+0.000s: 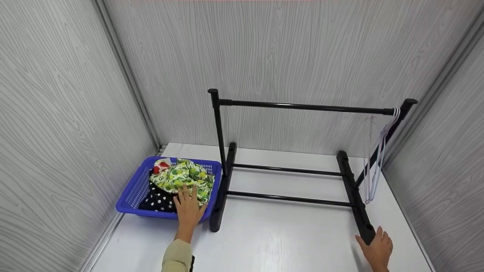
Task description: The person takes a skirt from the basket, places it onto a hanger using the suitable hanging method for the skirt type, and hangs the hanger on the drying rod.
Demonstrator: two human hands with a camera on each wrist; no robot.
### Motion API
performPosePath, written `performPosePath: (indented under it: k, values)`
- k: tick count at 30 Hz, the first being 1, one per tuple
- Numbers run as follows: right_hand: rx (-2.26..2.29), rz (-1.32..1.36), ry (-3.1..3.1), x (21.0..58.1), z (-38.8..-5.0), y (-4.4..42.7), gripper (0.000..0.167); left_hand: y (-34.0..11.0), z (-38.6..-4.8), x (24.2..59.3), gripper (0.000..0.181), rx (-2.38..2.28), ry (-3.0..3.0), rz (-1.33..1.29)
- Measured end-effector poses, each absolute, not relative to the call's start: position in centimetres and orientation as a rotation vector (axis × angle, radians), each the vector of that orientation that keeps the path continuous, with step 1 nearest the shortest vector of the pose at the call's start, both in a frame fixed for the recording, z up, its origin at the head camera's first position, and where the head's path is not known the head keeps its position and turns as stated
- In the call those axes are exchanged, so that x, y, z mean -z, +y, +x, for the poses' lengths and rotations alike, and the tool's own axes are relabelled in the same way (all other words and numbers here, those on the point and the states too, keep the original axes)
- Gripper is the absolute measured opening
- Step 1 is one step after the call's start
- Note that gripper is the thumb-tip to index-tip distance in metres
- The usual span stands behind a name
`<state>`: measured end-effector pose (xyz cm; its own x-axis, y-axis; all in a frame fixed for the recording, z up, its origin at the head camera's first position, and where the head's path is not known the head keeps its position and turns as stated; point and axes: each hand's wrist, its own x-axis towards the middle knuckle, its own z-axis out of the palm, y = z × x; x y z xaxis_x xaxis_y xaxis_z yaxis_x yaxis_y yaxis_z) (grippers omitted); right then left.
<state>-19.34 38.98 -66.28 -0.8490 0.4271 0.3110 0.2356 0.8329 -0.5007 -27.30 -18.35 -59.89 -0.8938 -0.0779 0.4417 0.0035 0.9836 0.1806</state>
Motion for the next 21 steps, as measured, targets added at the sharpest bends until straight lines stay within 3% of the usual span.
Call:
performPosePath:
  k: [6,14,21]
  values:
    - [-0.906,-0.671,-2.804,66.9,-19.7,39.8,0.064,-18.5,-27.9,59.8,0.079,0.226,-2.780,0.130]
    - [-1.038,-0.634,-2.785,67.0,-19.6,40.6,0.048,-17.6,-29.2,59.2,0.089,0.143,-2.908,0.231]
    - [-1.057,-0.695,-2.827,66.5,-19.9,40.8,0.047,-17.2,-30.0,59.0,0.087,0.081,-2.901,0.272]
